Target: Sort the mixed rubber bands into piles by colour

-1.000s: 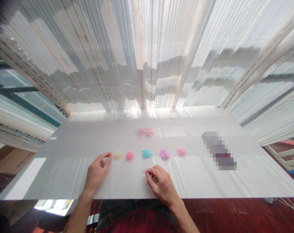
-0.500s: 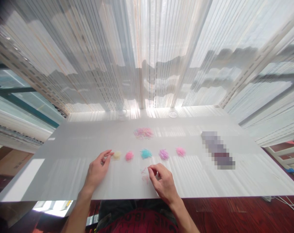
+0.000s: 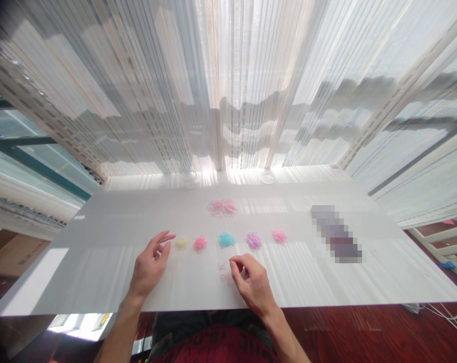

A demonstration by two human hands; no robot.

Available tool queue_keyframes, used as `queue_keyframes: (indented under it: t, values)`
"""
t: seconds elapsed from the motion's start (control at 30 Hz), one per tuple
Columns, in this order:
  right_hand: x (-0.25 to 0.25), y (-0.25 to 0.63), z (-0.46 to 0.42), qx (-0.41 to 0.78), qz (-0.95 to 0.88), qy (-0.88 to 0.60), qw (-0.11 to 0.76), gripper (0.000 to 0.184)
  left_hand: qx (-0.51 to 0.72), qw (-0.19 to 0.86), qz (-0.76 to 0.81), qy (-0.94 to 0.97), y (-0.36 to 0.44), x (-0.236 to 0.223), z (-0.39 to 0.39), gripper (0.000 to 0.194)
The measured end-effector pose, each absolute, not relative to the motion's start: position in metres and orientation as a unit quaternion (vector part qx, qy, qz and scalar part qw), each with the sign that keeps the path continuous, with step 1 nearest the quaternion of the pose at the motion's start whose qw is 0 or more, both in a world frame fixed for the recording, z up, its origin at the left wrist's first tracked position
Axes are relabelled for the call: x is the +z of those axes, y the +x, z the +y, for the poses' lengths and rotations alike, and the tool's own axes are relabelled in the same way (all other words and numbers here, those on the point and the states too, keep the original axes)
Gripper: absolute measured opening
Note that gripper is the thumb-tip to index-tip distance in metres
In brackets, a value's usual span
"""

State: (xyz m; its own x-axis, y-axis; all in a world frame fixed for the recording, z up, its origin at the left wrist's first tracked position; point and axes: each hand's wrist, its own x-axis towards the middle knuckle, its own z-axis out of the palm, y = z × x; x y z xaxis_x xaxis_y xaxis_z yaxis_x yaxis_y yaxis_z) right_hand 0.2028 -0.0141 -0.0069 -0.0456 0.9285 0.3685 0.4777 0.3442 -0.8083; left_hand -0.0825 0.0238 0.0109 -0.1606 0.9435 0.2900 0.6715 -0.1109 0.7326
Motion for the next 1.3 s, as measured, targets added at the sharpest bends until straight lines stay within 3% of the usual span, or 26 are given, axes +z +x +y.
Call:
queue_keyframes:
  t: [0.1,0.2,0.57,1.3]
  values:
    - [-0.011,0.203,-0.013,0.232,-0.676,-0.518,0.47,0.016,0.426,0.173,0.596,0.659,-0.066,0.013,0.012,0.028]
    - [-0.016,0.203,-0.012,0.222,-0.689,-0.514,0.46,0.016,0.351,0.218,0.516,0.75,-0.043,0.009,0.001,0.023]
    - [-0.024,0.202,-0.012,0.201,-0.718,-0.515,0.423,0.017,0.262,0.127,0.484,0.825,0.002,-0.005,0.004,0.011]
    - [-0.021,0.202,-0.015,0.222,-0.725,-0.496,0.424,0.014,0.352,0.114,0.475,0.799,-0.017,0.002,0.008,0.024]
